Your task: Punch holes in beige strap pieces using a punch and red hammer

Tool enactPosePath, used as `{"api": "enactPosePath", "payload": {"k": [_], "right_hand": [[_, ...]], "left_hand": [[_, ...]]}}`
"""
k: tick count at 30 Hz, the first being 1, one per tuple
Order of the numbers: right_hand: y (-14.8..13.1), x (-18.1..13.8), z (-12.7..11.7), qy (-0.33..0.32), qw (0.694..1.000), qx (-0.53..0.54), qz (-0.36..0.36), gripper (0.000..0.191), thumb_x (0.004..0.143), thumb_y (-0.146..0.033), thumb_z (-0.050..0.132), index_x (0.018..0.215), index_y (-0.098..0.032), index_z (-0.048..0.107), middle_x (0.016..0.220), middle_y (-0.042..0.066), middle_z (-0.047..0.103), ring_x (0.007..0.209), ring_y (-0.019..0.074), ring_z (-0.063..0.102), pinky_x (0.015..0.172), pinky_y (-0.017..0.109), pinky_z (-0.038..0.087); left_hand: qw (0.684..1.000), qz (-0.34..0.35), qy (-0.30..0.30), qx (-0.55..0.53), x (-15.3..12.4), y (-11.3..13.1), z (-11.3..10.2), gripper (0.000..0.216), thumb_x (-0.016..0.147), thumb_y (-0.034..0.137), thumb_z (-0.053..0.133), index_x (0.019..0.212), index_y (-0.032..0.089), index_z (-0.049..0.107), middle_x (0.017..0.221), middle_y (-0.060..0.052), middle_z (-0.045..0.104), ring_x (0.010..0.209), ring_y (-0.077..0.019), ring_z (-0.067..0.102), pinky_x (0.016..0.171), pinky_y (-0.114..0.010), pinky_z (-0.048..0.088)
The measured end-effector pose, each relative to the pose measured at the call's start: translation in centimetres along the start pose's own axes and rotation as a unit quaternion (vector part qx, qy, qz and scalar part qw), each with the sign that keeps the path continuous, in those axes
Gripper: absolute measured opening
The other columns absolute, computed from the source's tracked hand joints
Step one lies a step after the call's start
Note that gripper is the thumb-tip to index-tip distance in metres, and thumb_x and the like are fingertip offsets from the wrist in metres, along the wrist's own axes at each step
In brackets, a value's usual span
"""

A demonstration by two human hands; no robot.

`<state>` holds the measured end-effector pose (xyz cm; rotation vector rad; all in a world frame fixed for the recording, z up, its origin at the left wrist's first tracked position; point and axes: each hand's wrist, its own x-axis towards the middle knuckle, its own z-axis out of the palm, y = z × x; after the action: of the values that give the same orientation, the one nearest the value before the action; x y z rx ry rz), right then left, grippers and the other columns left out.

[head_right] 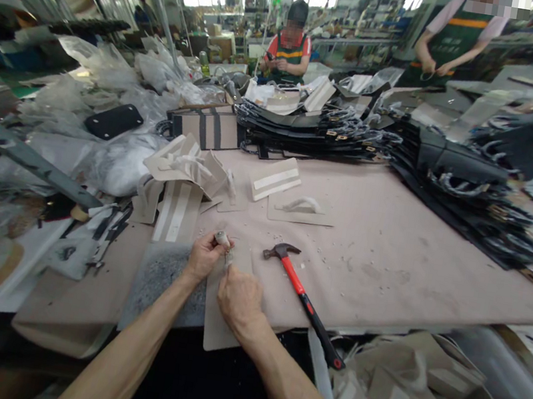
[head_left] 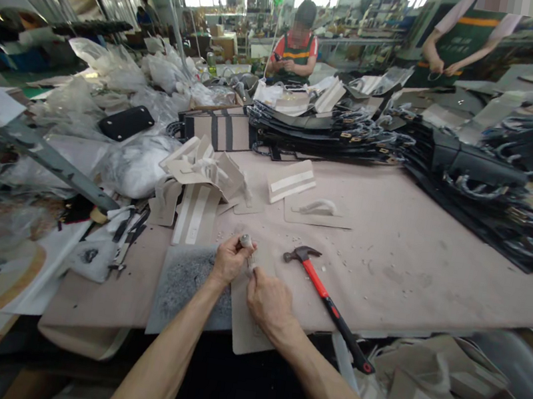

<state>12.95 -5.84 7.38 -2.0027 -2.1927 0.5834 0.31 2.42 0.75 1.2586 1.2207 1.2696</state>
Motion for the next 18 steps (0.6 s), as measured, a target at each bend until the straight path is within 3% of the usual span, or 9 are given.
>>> {"api": "enactPosePath", "payload": {"k": [4,7,11,14,18], "right_hand": [[1.1,0.0,0.2,-0.020,0.996,0.086,-0.022,0.041,0.101,-0.046,0.037,0.115,-0.018,0.064,0.091,0.010,0.073,0.085,0.0231,0.069,0.074,0.030,0.045],[4.2,0.0,-0.1,0.047,0.991,0.126,-0.019,0.045,0.103,-0.048,0.035,0.125,-0.018,0.060,0.098,0.009,0.071,0.091,0.0210,0.067,0.079,0.029,0.044],[10.4,-0.3,-0.7,0.163,0.985,-0.035,0.055,0.037,0.098,-0.040,0.048,0.119,-0.013,0.061,0.107,0.015,0.064,0.096,0.0249,0.061,0.080,0.032,0.042],[14.0,-1.1,-0.7,0.115,0.981,-0.131,0.090,0.031,0.095,-0.038,0.053,0.108,-0.013,0.063,0.099,0.014,0.061,0.088,0.0254,0.060,0.073,0.032,0.040],[15.6,-1.9,0.0,0.037,0.986,-0.120,0.109,0.026,0.099,-0.036,0.046,0.105,-0.014,0.059,0.097,0.012,0.061,0.083,0.0235,0.062,0.067,0.031,0.039]], "left_hand": [[0.999,-0.026,0.011,-0.027,-0.3,-1.2,0.0,0.030,0.073,0.038,0.076,0.091,0.016,0.067,0.086,-0.004,0.074,0.080,-0.0164,0.069,0.075,-0.027,0.055],[0.999,-0.032,0.011,-0.038,-0.3,-1.3,-0.1,0.031,0.074,0.039,0.076,0.092,0.015,0.067,0.087,-0.005,0.074,0.081,-0.0160,0.070,0.077,-0.027,0.055],[0.999,-0.034,0.016,-0.032,-0.3,-1.5,0.0,0.027,0.075,0.035,0.075,0.092,0.016,0.068,0.087,-0.004,0.075,0.080,-0.0154,0.070,0.076,-0.026,0.055],[0.999,-0.035,0.017,-0.022,-0.2,-1.5,0.1,0.024,0.075,0.033,0.074,0.091,0.016,0.068,0.087,-0.003,0.075,0.080,-0.0153,0.070,0.075,-0.026,0.055],[0.999,-0.031,0.014,-0.012,-0.3,-1.2,0.1,0.025,0.075,0.034,0.074,0.090,0.016,0.068,0.087,-0.004,0.075,0.080,-0.0159,0.070,0.076,-0.027,0.054]]}}
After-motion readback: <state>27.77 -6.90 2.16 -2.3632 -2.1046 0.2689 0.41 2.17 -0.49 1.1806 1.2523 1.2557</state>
